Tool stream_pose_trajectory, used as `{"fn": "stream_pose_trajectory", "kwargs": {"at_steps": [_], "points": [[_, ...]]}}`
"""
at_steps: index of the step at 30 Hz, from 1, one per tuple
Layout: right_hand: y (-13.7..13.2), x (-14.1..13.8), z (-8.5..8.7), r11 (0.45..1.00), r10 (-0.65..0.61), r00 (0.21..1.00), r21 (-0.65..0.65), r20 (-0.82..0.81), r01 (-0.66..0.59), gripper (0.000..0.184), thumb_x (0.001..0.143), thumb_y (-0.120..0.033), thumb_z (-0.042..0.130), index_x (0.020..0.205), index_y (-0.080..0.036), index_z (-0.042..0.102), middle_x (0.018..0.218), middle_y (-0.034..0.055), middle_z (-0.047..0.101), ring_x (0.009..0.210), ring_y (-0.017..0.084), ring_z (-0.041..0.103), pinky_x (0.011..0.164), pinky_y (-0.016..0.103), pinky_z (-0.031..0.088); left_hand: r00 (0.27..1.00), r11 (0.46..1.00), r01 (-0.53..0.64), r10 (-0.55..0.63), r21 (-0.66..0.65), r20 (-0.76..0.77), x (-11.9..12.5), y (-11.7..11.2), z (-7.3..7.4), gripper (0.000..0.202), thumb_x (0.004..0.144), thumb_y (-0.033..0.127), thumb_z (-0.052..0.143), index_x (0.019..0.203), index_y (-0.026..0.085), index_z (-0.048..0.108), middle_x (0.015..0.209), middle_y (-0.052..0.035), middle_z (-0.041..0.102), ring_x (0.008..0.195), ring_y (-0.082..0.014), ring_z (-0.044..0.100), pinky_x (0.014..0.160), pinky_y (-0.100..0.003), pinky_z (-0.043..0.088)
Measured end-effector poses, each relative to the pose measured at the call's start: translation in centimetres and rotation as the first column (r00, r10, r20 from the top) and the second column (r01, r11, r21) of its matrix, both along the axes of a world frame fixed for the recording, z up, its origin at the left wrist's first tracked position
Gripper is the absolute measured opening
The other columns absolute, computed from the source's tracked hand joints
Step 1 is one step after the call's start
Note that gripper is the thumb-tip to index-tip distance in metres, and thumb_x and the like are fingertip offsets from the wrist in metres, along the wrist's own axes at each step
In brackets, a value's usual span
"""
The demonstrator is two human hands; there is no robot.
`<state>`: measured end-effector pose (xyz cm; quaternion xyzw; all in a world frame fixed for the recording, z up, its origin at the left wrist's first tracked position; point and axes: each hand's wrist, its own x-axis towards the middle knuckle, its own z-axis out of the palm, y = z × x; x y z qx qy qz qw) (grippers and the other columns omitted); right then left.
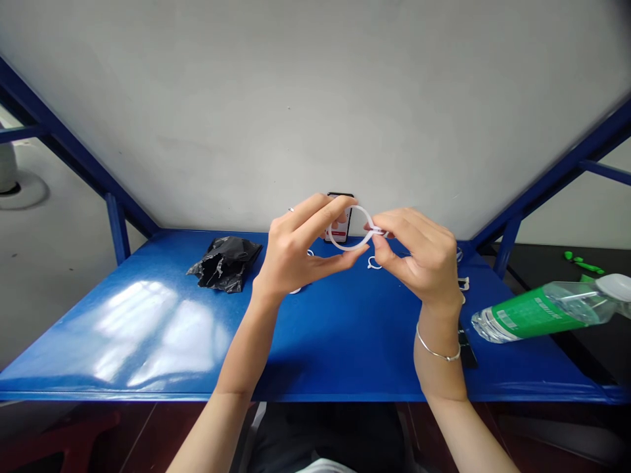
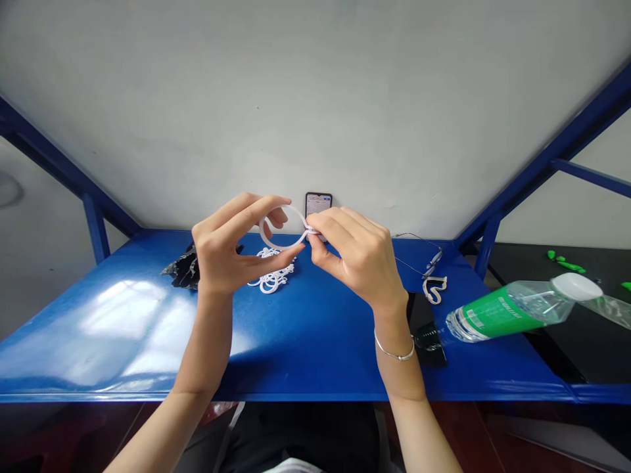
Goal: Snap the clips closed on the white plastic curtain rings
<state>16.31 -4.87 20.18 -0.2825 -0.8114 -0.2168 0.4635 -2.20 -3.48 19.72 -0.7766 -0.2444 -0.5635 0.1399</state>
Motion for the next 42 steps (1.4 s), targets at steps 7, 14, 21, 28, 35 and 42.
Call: {"fn": "stream_pose_trajectory", "kwargs": {"at_steps": [7, 14, 21, 28, 35, 42], "points": [[-0.12, 0.11, 0.01, 1.000, -0.007, 1.000, 0.003, 0.013, 0.007, 0.013, 0.089, -0.013, 0.052, 0.090, -0.024, 0.059, 0.079, -0.0006, 0.068, 0.067, 0.013, 0.060, 0.061, 0.026, 0.046, 0.999, 0.999, 0.036, -0.036, 0.016, 0.005, 0.04, 0.21, 0.03, 0.027, 0.083, 0.037, 0.067, 0.104, 0.020, 0.065, 0.074, 0.0008, 0.062, 0.060, -0.0082, 0.058, 0.054, -0.019, 0.050], [-0.25, 0.14, 0.08, 1.000, -0.010, 1.000, 0.001, 0.015, 0.010, 0.014, 0.089, -0.014, 0.052, 0.091, -0.024, 0.061, 0.078, -0.0008, 0.068, 0.066, 0.014, 0.061, 0.061, 0.027, 0.046, 1.000, 1.000, 0.029, -0.029, 0.006, 0.003, 0.03, 0.14, 0.07, 0.031, 0.082, 0.044, 0.068, 0.102, 0.020, 0.065, 0.072, 0.0009, 0.061, 0.059, -0.0081, 0.057, 0.053, -0.019, 0.050], [-0.32, 0.19, 0.14, 1.000, -0.019, 0.999, -0.001, 0.030, 0.019, 0.012, 0.090, -0.014, 0.052, 0.089, -0.024, 0.059, 0.076, -0.0002, 0.067, 0.065, 0.013, 0.059, 0.061, 0.026, 0.046, 0.999, 0.999, 0.042, -0.042, 0.010, 0.007, 0.09, 0.02, 0.18, 0.030, 0.082, 0.043, 0.068, 0.101, 0.020, 0.066, 0.071, 0.0013, 0.061, 0.059, -0.0078, 0.057, 0.053, -0.019, 0.050], [-0.26, 0.16, 0.16, 1.000, -0.007, 1.000, -0.006, 0.015, 0.007, 0.013, 0.089, -0.014, 0.052, 0.087, -0.024, 0.058, 0.073, -0.0016, 0.065, 0.062, 0.013, 0.057, 0.059, 0.026, 0.044, 0.998, 0.998, 0.056, -0.056, 0.002, 0.010, 0.10, 0.00, 0.16, 0.030, 0.083, 0.041, 0.068, 0.103, 0.020, 0.066, 0.071, 0.0011, 0.061, 0.059, -0.0080, 0.056, 0.054, -0.019, 0.049], [0.00, -0.25, -0.08, 0.996, 0.069, 0.988, -0.041, -0.135, -0.075, 0.011, 0.089, -0.015, 0.052, 0.087, -0.023, 0.059, 0.070, -0.0031, 0.064, 0.062, 0.012, 0.059, 0.060, 0.025, 0.047, 0.998, 0.999, 0.051, -0.051, -0.018, 0.021, 0.06, -0.11, 0.02, 0.036, 0.083, 0.040, 0.068, 0.113, 0.022, 0.062, 0.076, 0.0004, 0.062, 0.064, -0.0091, 0.057, 0.059, -0.021, 0.050], [0.28, -0.31, -0.49, 0.977, 0.152, 0.951, -0.104, -0.268, -0.185, 0.005, 0.088, -0.026, 0.060, 0.092, -0.024, 0.062, 0.077, -0.0031, 0.065, 0.064, 0.012, 0.061, 0.062, 0.026, 0.053, 0.998, 0.984, -0.012, 0.001, -0.175, -0.064, 0.16, 0.23, -0.22, 0.041, 0.087, 0.045, 0.061, 0.121, 0.021, 0.058, 0.092, -0.0033, 0.065, 0.075, -0.0104, 0.061, 0.064, -0.020, 0.052]]}}
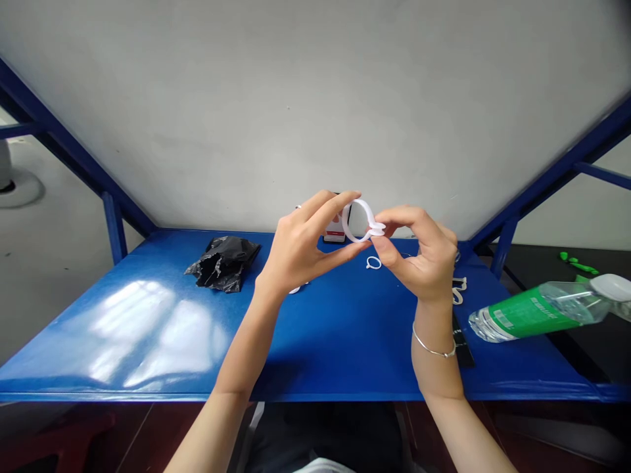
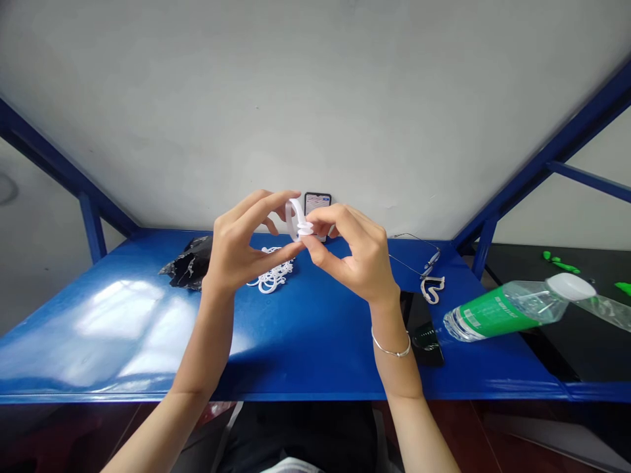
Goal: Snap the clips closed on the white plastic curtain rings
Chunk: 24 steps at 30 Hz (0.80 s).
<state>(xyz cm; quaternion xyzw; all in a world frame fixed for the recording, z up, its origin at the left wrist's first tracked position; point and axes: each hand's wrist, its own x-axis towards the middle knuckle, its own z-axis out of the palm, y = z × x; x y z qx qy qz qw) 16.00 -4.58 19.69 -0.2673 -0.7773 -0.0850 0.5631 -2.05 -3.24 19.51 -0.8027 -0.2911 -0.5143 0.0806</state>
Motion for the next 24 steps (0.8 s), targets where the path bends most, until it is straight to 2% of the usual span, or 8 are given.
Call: {"fn": "stream_pose_trajectory", "kwargs": {"at_steps": [4, 7, 10, 14, 18, 24], "points": [[0.1, 0.0, -0.3, 0.997, 0.043, 0.998, -0.063, -0.037, -0.045, 0.011, 0.086, -0.030, 0.063, 0.096, -0.025, 0.063, 0.080, -0.0027, 0.066, 0.066, 0.012, 0.062, 0.064, 0.027, 0.056, 0.997, 0.996, 0.078, -0.078, -0.043, 0.017, 0.2, 0.2, -0.1, 0.041, 0.088, 0.043, 0.061, 0.122, 0.021, 0.057, 0.091, -0.0026, 0.064, 0.078, -0.0109, 0.061, 0.064, -0.021, 0.052], [0.2, 0.2, -0.3, 0.985, 0.104, 0.992, -0.129, -0.071, -0.112, 0.024, 0.085, -0.029, 0.065, 0.109, -0.026, 0.061, 0.088, -0.0017, 0.066, 0.074, 0.013, 0.064, 0.065, 0.027, 0.057, 0.985, 0.982, 0.171, -0.168, -0.077, 0.050, 0.2, 0.5, -0.2, 0.042, 0.086, 0.040, 0.063, 0.123, 0.022, 0.057, 0.094, -0.0032, 0.065, 0.080, -0.0113, 0.061, 0.062, -0.021, 0.052], [0.2, 0.3, -0.2, 0.967, 0.146, 0.988, -0.203, -0.058, -0.155, 0.035, 0.085, -0.030, 0.064, 0.120, -0.026, 0.057, 0.096, 0.0004, 0.066, 0.084, 0.015, 0.065, 0.068, 0.028, 0.058, 0.961, 0.954, 0.274, -0.265, -0.122, 0.083, 0.2, 0.9, -0.3, 0.041, 0.084, 0.037, 0.066, 0.122, 0.021, 0.058, 0.097, -0.0045, 0.066, 0.082, -0.0122, 0.062, 0.060, -0.020, 0.052], [0.2, 0.5, 0.2, 0.950, 0.183, 0.983, -0.262, 0.018, -0.172, 0.037, 0.088, -0.030, 0.062, 0.123, -0.026, 0.057, 0.104, 0.0025, 0.065, 0.090, 0.016, 0.064, 0.074, 0.030, 0.058, 0.920, 0.897, 0.390, -0.374, -0.207, 0.114, 0.2, 1.3, -0.5, 0.041, 0.083, 0.034, 0.068, 0.120, 0.018, 0.060, 0.098, -0.0064, 0.067, 0.084, -0.0140, 0.063, 0.059, -0.019, 0.052], [0.2, 0.6, 0.4, 0.936, 0.208, 0.976, -0.301, 0.061, -0.181, 0.039, 0.087, -0.029, 0.063, 0.125, -0.023, 0.056, 0.104, 0.0033, 0.063, 0.088, 0.016, 0.062, 0.074, 0.030, 0.057, 0.898, 0.856, 0.440, -0.415, -0.273, 0.145, 0.0, 1.5, -0.6, 0.044, 0.082, 0.035, 0.069, 0.122, 0.018, 0.061, 0.101, -0.0078, 0.069, 0.084, -0.0146, 0.064, 0.061, -0.020, 0.052], [0.4, 0.7, 0.5, 0.936, 0.207, 0.973, -0.309, 0.099, -0.168, 0.041, 0.088, -0.030, 0.060, 0.128, -0.025, 0.055, 0.107, 0.0047, 0.062, 0.091, 0.018, 0.061, 0.076, 0.033, 0.057, 0.890, 0.836, 0.456, -0.424, -0.304, 0.170, 0.0, 1.6, -0.6, 0.046, 0.082, 0.034, 0.069, 0.123, 0.018, 0.060, 0.101, -0.0076, 0.070, 0.084, -0.0145, 0.066, 0.060, -0.019, 0.053]]}}
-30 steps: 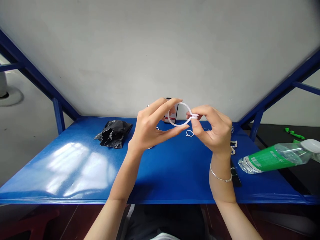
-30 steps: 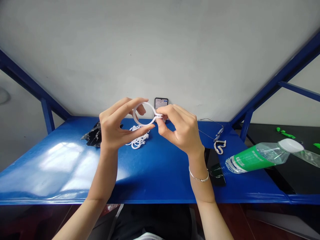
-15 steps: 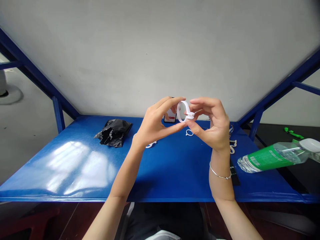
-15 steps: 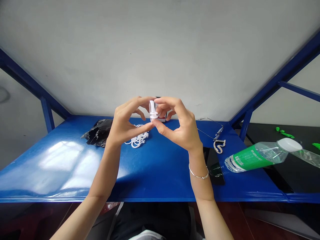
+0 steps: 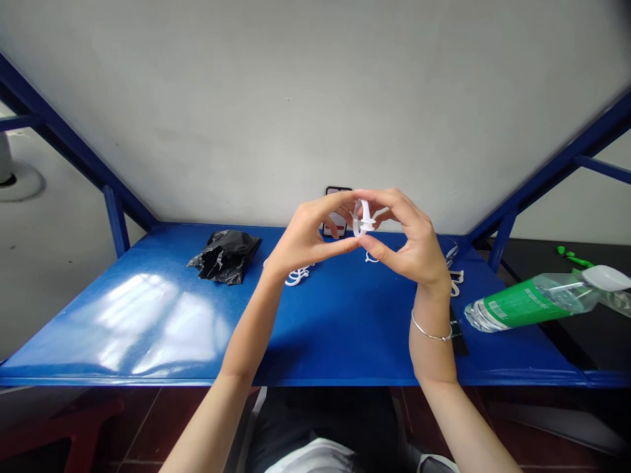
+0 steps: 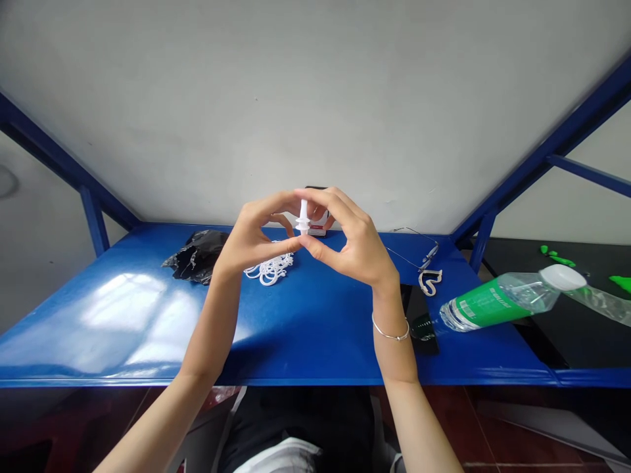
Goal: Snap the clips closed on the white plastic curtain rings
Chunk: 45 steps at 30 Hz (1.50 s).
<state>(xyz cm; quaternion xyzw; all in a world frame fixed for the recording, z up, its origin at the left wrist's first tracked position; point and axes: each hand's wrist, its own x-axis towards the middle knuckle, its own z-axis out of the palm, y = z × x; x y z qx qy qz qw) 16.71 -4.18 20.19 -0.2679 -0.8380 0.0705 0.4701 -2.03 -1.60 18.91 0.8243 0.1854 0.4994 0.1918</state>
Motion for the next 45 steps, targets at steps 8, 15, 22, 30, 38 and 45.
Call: {"fn": "stream_pose_trajectory", "kwargs": {"at_steps": [8, 15, 22, 30, 38, 45], "points": [[-0.1, 0.1, 0.0, 1.000, 0.013, 0.999, -0.012, 0.044, -0.013, 0.049, 0.087, -0.032, 0.062, 0.134, -0.030, 0.051, 0.114, 0.0054, 0.058, 0.094, 0.020, 0.059, 0.079, 0.039, 0.059, 1.000, 0.999, -0.008, 0.008, -0.032, 0.009, -0.2, -0.2, 0.0, 0.047, 0.080, 0.033, 0.072, 0.124, 0.018, 0.060, 0.104, -0.0082, 0.070, 0.085, -0.0147, 0.067, 0.062, -0.019, 0.054], [0.6, 0.2, -0.4, 0.999, -0.025, 0.995, 0.026, 0.092, 0.023, 0.056, 0.086, -0.038, 0.066, 0.139, -0.032, 0.048, 0.117, 0.0070, 0.053, 0.101, 0.022, 0.057, 0.082, 0.039, 0.061, 0.999, 0.995, 0.034, -0.032, -0.095, 0.019, -0.5, 0.1, 0.1, 0.051, 0.079, 0.043, 0.073, 0.121, 0.018, 0.063, 0.102, -0.0096, 0.071, 0.085, -0.0161, 0.067, 0.063, -0.020, 0.055], [1.2, 0.0, -0.7, 0.990, -0.070, 0.996, 0.125, 0.047, 0.064, 0.047, 0.089, -0.038, 0.062, 0.134, -0.034, 0.052, 0.112, 0.0060, 0.053, 0.105, 0.021, 0.058, 0.085, 0.039, 0.060, 0.994, 0.981, 0.103, -0.095, -0.166, 0.053, -0.4, 0.6, -0.1, 0.052, 0.078, 0.046, 0.073, 0.119, 0.016, 0.064, 0.097, -0.0095, 0.071, 0.081, -0.0161, 0.067, 0.064, -0.022, 0.056], [0.7, -0.2, -0.5, 0.983, -0.109, 0.993, 0.152, 0.051, 0.100, 0.047, 0.089, -0.028, 0.062, 0.134, -0.031, 0.051, 0.123, 0.0088, 0.055, 0.116, 0.024, 0.056, 0.090, 0.040, 0.058, 0.995, 0.993, 0.066, -0.059, -0.095, 0.080, -0.1, 0.4, -0.3, 0.053, 0.081, 0.032, 0.072, 0.130, 0.021, 0.056, 0.108, -0.0092, 0.068, 0.086, -0.0145, 0.066, 0.062, -0.019, 0.056], [-0.1, 0.1, -0.1, 0.957, -0.200, 0.978, 0.226, 0.055, 0.183, 0.049, 0.089, -0.024, 0.062, 0.136, -0.029, 0.050, 0.115, 0.0085, 0.059, 0.106, 0.023, 0.060, 0.088, 0.041, 0.057, 0.984, 0.967, -0.162, 0.143, 0.198, 0.107, 0.0, -0.6, 0.2, 0.047, 0.082, 0.031, 0.071, 0.126, 0.022, 0.056, 0.109, -0.0087, 0.065, 0.085, -0.0127, 0.063, 0.062, -0.020, 0.054], [-1.1, 0.7, 0.4, 0.932, -0.284, 0.956, 0.254, 0.075, 0.257, 0.053, 0.088, -0.021, 0.063, 0.138, -0.031, 0.049, 0.112, 0.0079, 0.059, 0.102, 0.023, 0.061, 0.087, 0.041, 0.057, 0.977, 0.936, -0.210, 0.187, 0.283, 0.104, 0.2, -1.4, 0.6, 0.020, 0.089, 0.021, 0.063, 0.108, 0.020, 0.064, 0.094, -0.0045, 0.067, 0.071, -0.0086, 0.061, 0.064, -0.020, 0.053]]}}
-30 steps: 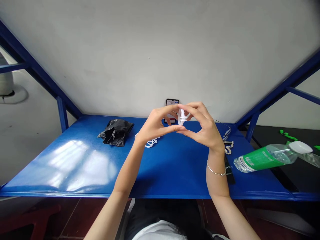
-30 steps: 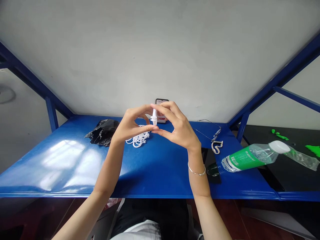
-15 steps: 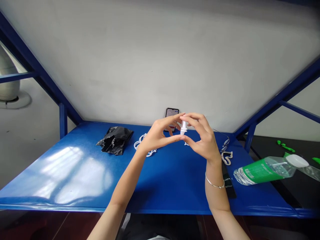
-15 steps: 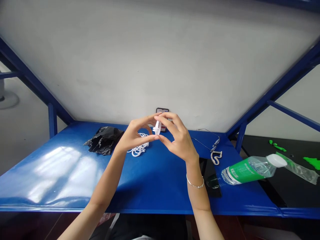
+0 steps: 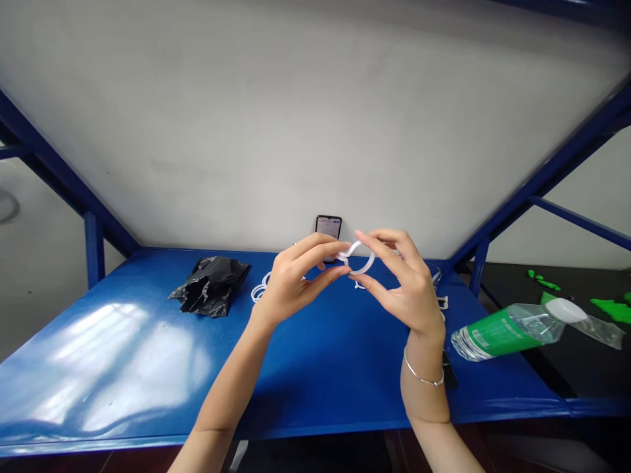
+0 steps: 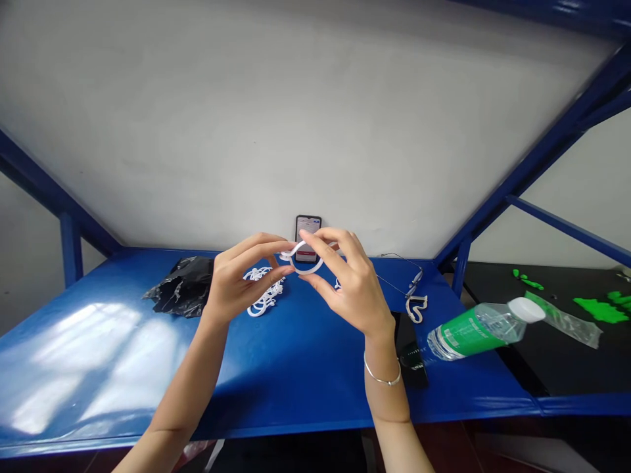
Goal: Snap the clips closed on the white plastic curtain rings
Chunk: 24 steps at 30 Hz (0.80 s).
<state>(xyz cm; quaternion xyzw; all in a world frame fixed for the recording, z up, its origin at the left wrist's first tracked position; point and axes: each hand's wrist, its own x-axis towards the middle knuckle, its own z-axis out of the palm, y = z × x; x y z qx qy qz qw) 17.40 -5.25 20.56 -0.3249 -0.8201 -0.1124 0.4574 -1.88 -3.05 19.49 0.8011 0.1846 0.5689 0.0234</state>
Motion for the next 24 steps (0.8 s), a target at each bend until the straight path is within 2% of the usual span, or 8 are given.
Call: {"fn": "stream_pose_trajectory", "kwargs": {"at_steps": [7, 12, 24], "points": [[0.0, 0.3, 0.1, 0.999, -0.012, 1.000, -0.048, 0.006, 0.013, 0.056, 0.089, -0.022, 0.061, 0.142, -0.031, 0.045, 0.117, 0.0087, 0.057, 0.107, 0.024, 0.060, 0.091, 0.042, 0.056, 0.999, 0.999, -0.048, 0.048, 0.017, 0.014, 0.3, 0.6, -0.3, 0.013, 0.092, 0.018, 0.058, 0.102, 0.020, 0.066, 0.088, -0.0031, 0.068, 0.069, -0.0081, 0.061, 0.061, -0.019, 0.052], [0.6, 0.1, 0.0, 0.996, 0.005, 1.000, -0.084, -0.011, -0.006, 0.053, 0.088, -0.028, 0.063, 0.139, -0.030, 0.048, 0.117, 0.0088, 0.058, 0.106, 0.025, 0.061, 0.092, 0.043, 0.056, 0.994, 0.993, -0.105, 0.107, 0.046, -0.032, 0.6, 1.2, -0.6, 0.012, 0.091, 0.020, 0.059, 0.100, 0.019, 0.066, 0.088, -0.0041, 0.069, 0.072, -0.0096, 0.063, 0.063, -0.020, 0.050], [1.9, -0.1, -0.5, 0.999, 0.001, 1.000, -0.041, 0.006, -0.001, 0.047, 0.088, -0.027, 0.064, 0.133, -0.028, 0.053, 0.116, 0.0088, 0.065, 0.108, 0.027, 0.061, 0.092, 0.047, 0.053, 0.977, 0.976, -0.196, 0.203, 0.093, -0.071, 0.4, 1.9, -1.0, 0.013, 0.092, 0.021, 0.057, 0.100, 0.021, 0.067, 0.089, -0.0037, 0.071, 0.072, -0.0103, 0.065, 0.063, -0.020, 0.050]]}}
